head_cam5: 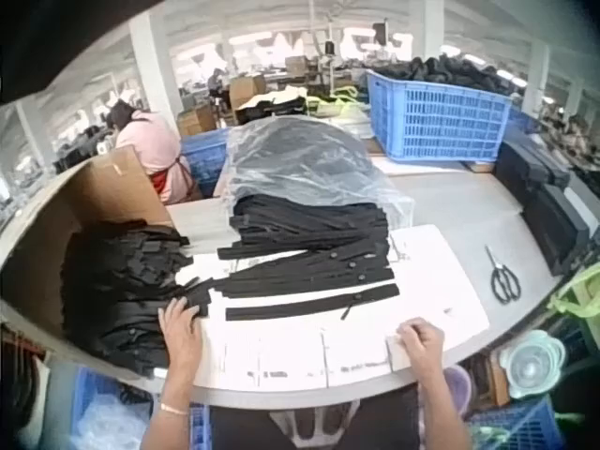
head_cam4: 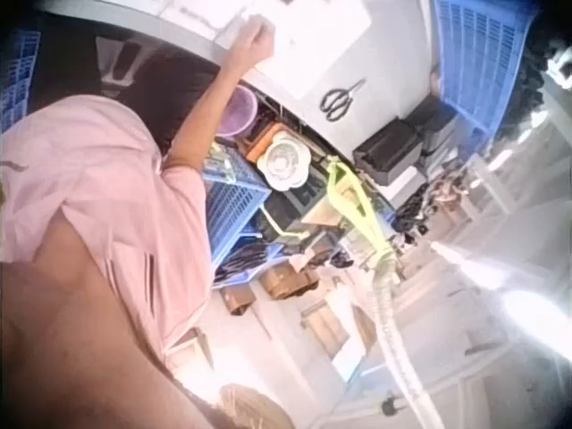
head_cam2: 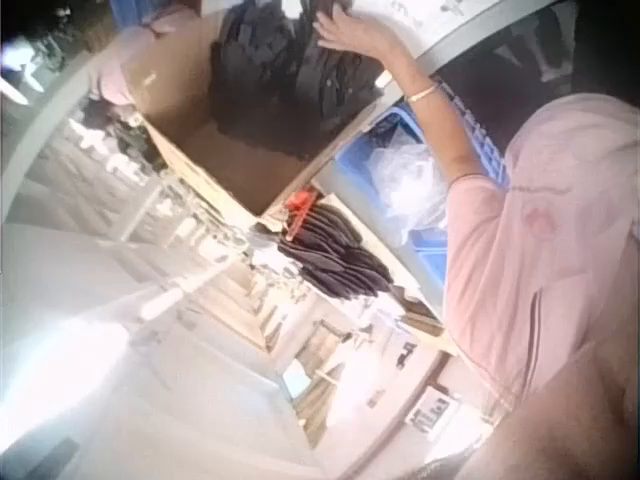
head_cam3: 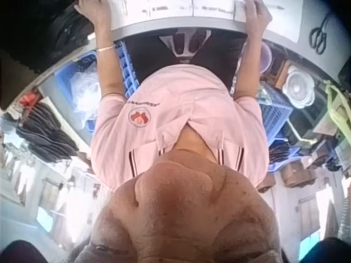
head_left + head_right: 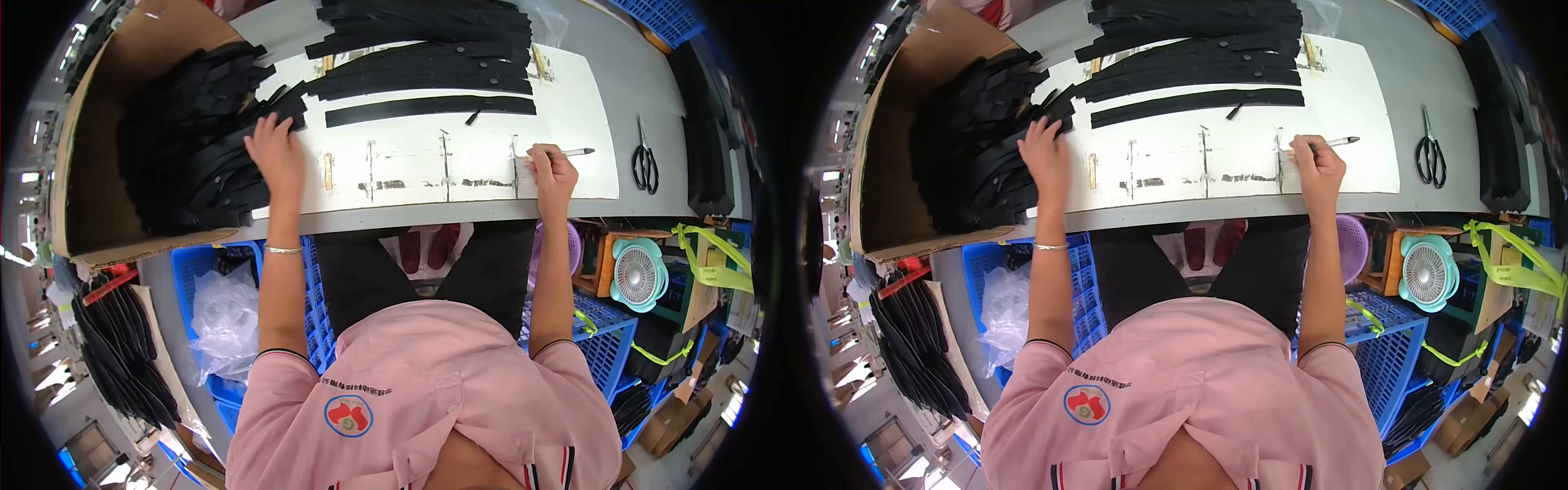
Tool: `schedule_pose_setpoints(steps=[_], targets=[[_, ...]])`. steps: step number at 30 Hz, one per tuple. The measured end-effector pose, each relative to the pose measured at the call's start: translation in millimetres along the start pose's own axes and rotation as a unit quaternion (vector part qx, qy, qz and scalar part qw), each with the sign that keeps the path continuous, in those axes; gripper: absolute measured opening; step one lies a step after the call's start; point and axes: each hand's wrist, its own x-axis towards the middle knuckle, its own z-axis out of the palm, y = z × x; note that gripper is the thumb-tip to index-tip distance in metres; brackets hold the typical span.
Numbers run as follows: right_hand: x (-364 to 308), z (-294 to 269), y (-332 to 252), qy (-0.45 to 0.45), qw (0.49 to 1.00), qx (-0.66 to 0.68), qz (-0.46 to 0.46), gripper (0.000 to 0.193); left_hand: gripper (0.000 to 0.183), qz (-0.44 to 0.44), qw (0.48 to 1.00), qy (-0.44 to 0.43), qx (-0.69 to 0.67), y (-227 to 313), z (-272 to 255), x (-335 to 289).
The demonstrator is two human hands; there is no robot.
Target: Inspecting and marking black zipper components using a jig and a marker on a manufacturing workstation.
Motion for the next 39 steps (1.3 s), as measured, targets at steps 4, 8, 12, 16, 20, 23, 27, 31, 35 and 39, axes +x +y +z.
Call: schedule_pose_setpoints(steps=[4, 8, 12, 16, 20, 23, 27, 31, 35, 39], targets=[[-2, 1, -1, 0.005, 1.000, 0.006, -0.003, 0.014, 0.012, 0.008, 0.997, 0.021, -0.077, 16, -25, 2], [-3, 0, 0, 0.007, 1.000, 0.005, -0.014, 0.012, 0.013, 0.004, 0.961, -0.097, -0.260, 81, -40, -6], [-5, 10, -20, -0.004, 1.000, -0.011, -0.026, 0.017, 0.014, 0.065, 0.914, -0.178, -0.358, 164, -39, -20], [-24, 22, -17, -0.004, 0.983, -0.113, -0.143, 0.022, 0.018, 0.095, 0.896, -0.172, -0.399, 232, -21, -27], [-46, 27, -14, -0.035, 0.892, -0.316, -0.321, 0.039, 0.022, 0.103, 0.885, -0.166, -0.423, 258, -13, -33], [-49, 14, -18, -0.057, 0.860, -0.365, -0.352, 0.047, 0.025, 0.137, 0.910, -0.077, -0.385, 247, -14, -39], [-49, -13, -17, -0.035, 0.846, -0.401, -0.351, 0.045, 0.027, 0.093, 0.920, -0.081, -0.373, 216, -26, -53], [-44, -43, -3, 0.017, 0.835, -0.429, -0.343, 0.046, 0.031, 0.117, 0.942, -0.104, -0.297, 188, -33, -70], [-46, -42, 4, 0.022, 0.841, -0.416, -0.344, 0.041, 0.039, 0.107, 0.956, -0.130, -0.241, 172, -50, -87], [-47, -37, 6, 0.044, 0.858, -0.403, -0.314, 0.040, 0.050, 0.054, 0.973, -0.136, -0.180, 149, -62, -100]])
